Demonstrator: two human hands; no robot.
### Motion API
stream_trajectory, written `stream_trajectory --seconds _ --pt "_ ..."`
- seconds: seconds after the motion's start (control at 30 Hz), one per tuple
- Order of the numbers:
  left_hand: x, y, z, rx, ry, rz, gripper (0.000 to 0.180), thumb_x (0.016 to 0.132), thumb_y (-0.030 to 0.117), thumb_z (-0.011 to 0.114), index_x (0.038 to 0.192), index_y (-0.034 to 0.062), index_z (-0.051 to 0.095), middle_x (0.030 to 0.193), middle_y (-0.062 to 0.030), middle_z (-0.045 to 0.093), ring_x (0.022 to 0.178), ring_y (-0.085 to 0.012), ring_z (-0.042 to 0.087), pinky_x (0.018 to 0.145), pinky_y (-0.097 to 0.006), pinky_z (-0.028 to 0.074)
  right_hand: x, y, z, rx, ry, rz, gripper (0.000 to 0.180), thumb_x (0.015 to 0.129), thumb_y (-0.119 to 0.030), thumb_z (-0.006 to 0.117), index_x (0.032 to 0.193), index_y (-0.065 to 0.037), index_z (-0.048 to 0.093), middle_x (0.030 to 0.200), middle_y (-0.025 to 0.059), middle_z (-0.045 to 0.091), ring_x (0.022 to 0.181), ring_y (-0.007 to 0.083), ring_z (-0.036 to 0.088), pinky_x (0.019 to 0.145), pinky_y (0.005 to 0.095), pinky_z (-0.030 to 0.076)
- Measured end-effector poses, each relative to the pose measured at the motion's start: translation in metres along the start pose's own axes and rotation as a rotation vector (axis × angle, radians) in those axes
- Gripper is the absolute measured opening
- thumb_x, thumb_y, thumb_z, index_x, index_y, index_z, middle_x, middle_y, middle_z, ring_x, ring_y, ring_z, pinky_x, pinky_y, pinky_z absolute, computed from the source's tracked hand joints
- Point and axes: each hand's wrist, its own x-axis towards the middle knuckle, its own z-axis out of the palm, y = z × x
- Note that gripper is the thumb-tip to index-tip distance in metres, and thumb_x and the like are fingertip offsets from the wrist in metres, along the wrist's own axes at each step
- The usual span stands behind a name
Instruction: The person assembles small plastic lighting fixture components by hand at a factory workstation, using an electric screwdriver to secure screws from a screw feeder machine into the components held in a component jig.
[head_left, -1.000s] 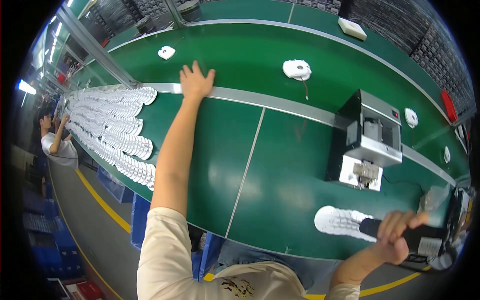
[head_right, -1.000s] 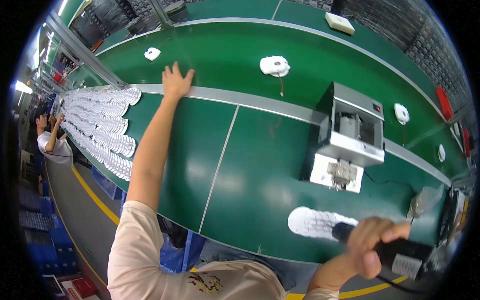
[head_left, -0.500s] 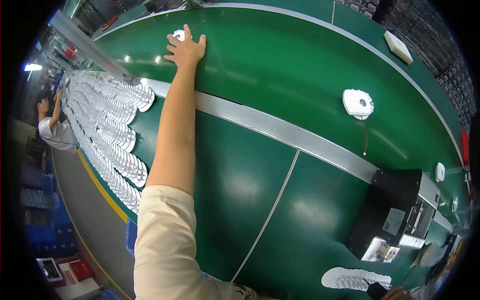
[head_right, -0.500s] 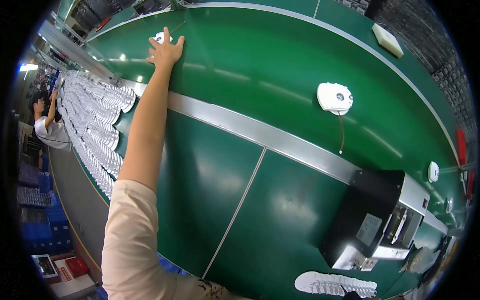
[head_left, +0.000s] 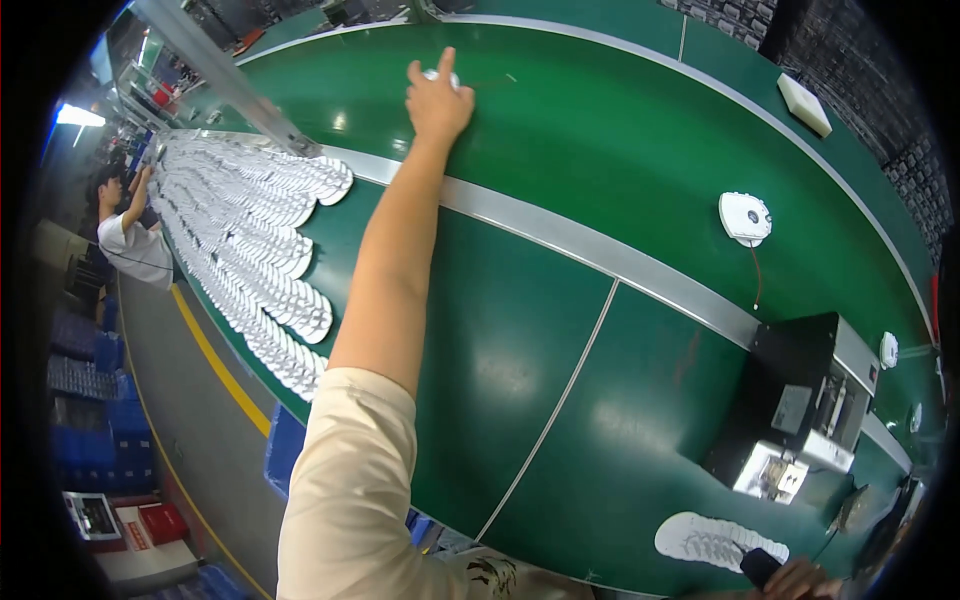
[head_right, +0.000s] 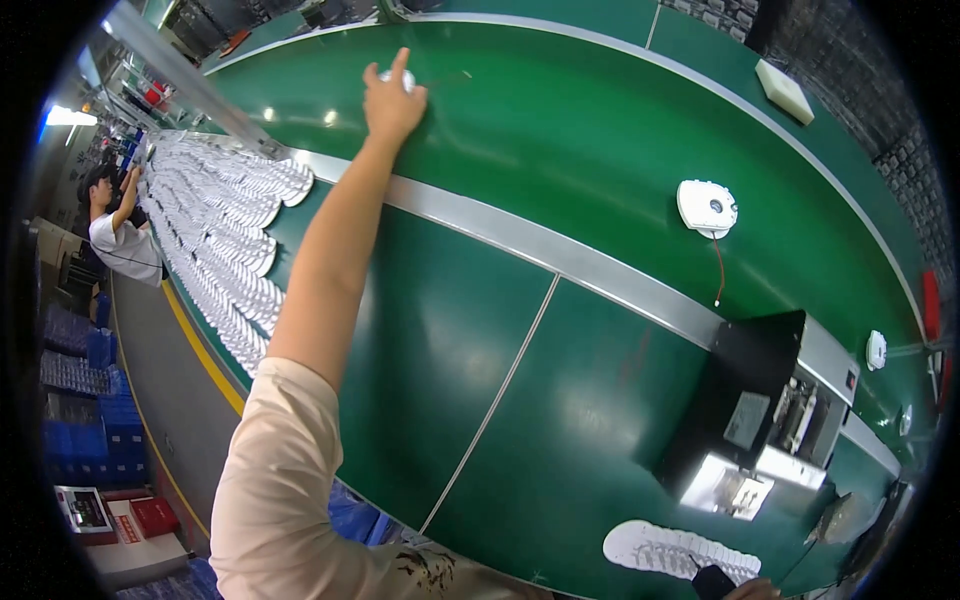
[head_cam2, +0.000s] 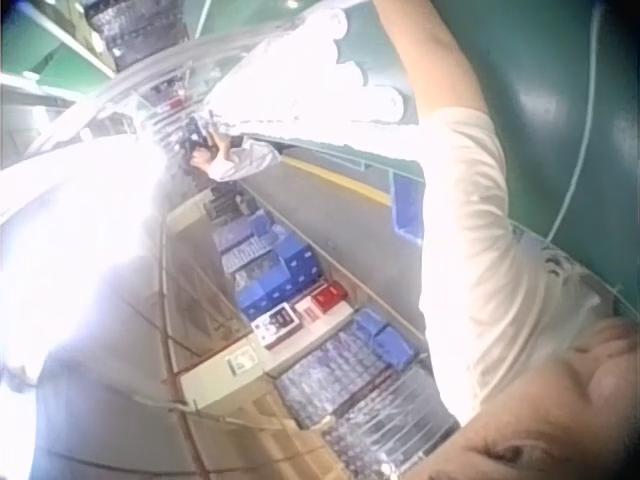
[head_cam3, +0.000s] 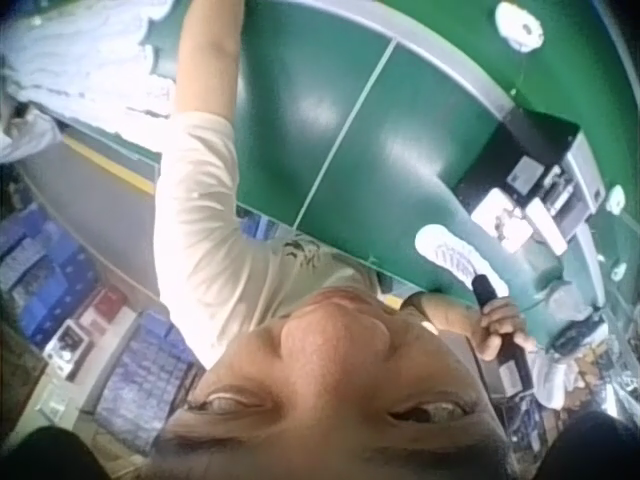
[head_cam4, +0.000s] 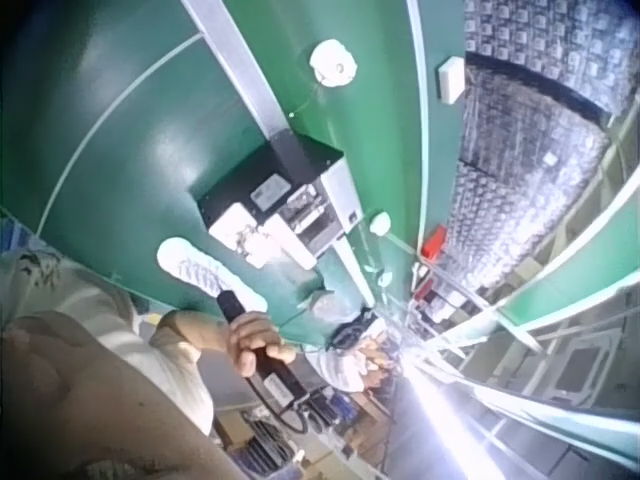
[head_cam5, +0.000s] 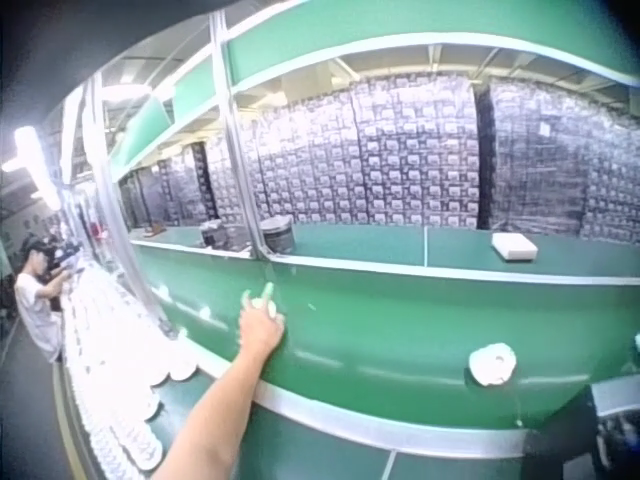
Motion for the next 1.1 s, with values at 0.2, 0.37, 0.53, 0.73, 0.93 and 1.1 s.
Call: stream_trajectory --seconds 0.2,0.37,0.53,0.73,0.93,1.1 --pt "-0.054 0.058 -0.069 -0.118 -0.408 0.002 0.071 0.066 0.033 0.069 0.13 0.0114 0.045 0.118 -0.0248 0.051 0.106 -0.0402 0.052 0.091 -0.045 0.044 -0.021 0.001 -0.012 -0.084 0.301 -0.052 0.039 0.074 -0.013 0.063 0.104 -0.002 0.04 0.061 0.0008 0.04 0.044 0.009 0.036 0.043 0.0219 0.033" --pt "-0.129 0.136 -0.14 -0.545 -0.452 0.435 0.068 0.062 0.022 0.069 0.125 0.0085 0.048 0.111 -0.0157 0.06 0.1 -0.032 0.058 0.088 -0.041 0.046 -0.032 0.006 -0.027 -0.018 0.355 -0.001 0.046 0.072 -0.011 0.064 0.11 -0.003 0.04 0.067 0.0017 0.04 0.049 0.0096 0.036 0.043 0.0224 0.031" --pt "-0.238 0.207 -0.238 -0.974 -0.479 0.981 0.053 0.053 0.004 0.074 0.103 0.0053 0.055 0.11 -0.0147 0.054 0.097 -0.0309 0.056 0.083 -0.036 0.049 0.005 0.004 -0.003 0.082 0.289 0.041 0.047 0.072 -0.011 0.066 0.112 0.0 0.043 0.067 0.0051 0.048 0.047 0.0122 0.044 0.045 0.0261 0.038" --pt "-0.317 0.254 -0.257 -1.215 -0.846 1.185 0.028 0.057 0.002 0.072 0.082 0.0058 0.061 0.101 -0.007 0.053 0.099 -0.0288 0.057 0.077 -0.037 0.051 0.004 0.001 -0.014 -0.026 0.297 0.029 0.04 0.07 -0.009 0.062 0.106 0.001 0.046 0.065 0.0052 0.048 0.045 0.0116 0.044 0.045 0.0275 0.041" --pt "-0.347 0.247 -0.257 -1.153 -0.853 1.146 0.029 0.056 0.003 0.074 0.082 0.0057 0.062 0.099 -0.0068 0.055 0.098 -0.0281 0.057 0.075 -0.037 0.05 0.002 0.0 -0.011 0.001 0.288 0.028 0.036 0.068 -0.002 0.061 0.102 0.003 0.05 0.059 0.0042 0.05 0.045 0.0099 0.047 0.044 0.0238 0.041" --pt "-0.352 0.243 -0.252 -1.121 -0.822 1.153 0.029 0.056 0.004 0.074 0.082 0.0068 0.063 0.099 -0.007 0.056 0.096 -0.028 0.058 0.073 -0.037 0.05 0.002 0.0 -0.007 0.079 0.257 0.017 0.034 0.066 0.007 0.061 0.1 0.006 0.054 0.059 0.0035 0.053 0.047 0.0065 0.047 0.043 0.0192 0.037"
